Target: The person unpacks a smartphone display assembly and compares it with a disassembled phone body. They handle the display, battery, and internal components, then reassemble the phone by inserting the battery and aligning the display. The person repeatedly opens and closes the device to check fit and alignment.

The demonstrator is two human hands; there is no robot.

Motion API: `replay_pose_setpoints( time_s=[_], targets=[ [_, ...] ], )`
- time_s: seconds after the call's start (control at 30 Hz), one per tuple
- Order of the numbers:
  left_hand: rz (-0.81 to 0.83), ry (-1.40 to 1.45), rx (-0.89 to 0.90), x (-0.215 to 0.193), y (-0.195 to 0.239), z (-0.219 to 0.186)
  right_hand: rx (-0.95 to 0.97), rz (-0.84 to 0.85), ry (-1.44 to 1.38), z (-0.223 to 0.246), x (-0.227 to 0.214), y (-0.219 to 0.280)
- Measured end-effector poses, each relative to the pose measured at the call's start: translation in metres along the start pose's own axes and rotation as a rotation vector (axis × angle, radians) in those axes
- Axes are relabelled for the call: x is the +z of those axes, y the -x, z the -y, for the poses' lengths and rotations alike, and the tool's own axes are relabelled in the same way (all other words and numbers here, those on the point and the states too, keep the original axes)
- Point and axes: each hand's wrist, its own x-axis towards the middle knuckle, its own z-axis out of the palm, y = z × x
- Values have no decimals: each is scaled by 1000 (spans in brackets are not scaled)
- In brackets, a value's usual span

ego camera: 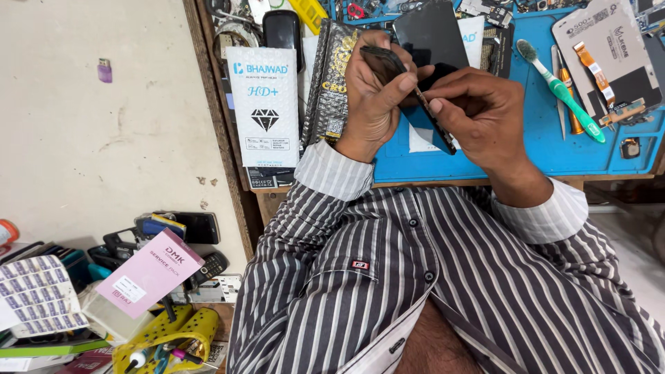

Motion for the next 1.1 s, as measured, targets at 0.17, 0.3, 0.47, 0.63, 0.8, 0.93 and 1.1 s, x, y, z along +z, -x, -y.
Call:
replay_pose_setpoints(
  time_s=[0.17, 0.3, 0.47, 0.63, 0.8, 0.93, 1.1],
  targets=[
    [-9, 2, 2, -2, -1, 3, 12, -8, 62, 3, 2, -1],
    [-1, -37, 7, -7, -1, 4, 6, -4, 86, 5, 4, -4],
    [-2, -36, 12, -7, -2, 5, -5, -10, 103, 8, 7, -7],
    [-18, -24, 18, -6, 0, 5, -26, -27, 89, 9, 11, -6],
    [-16, -28, 11, -6, 0, 4, -19, -43, 74, 12, 14, -6],
    [-17, -38, 10, -8, -2, 5, -18, -53, 71, 10, 14, -7],
    [-76, -72, 3, -5, 4, 1, 24, -86, 145, 10, 15, -3]
  ],
)
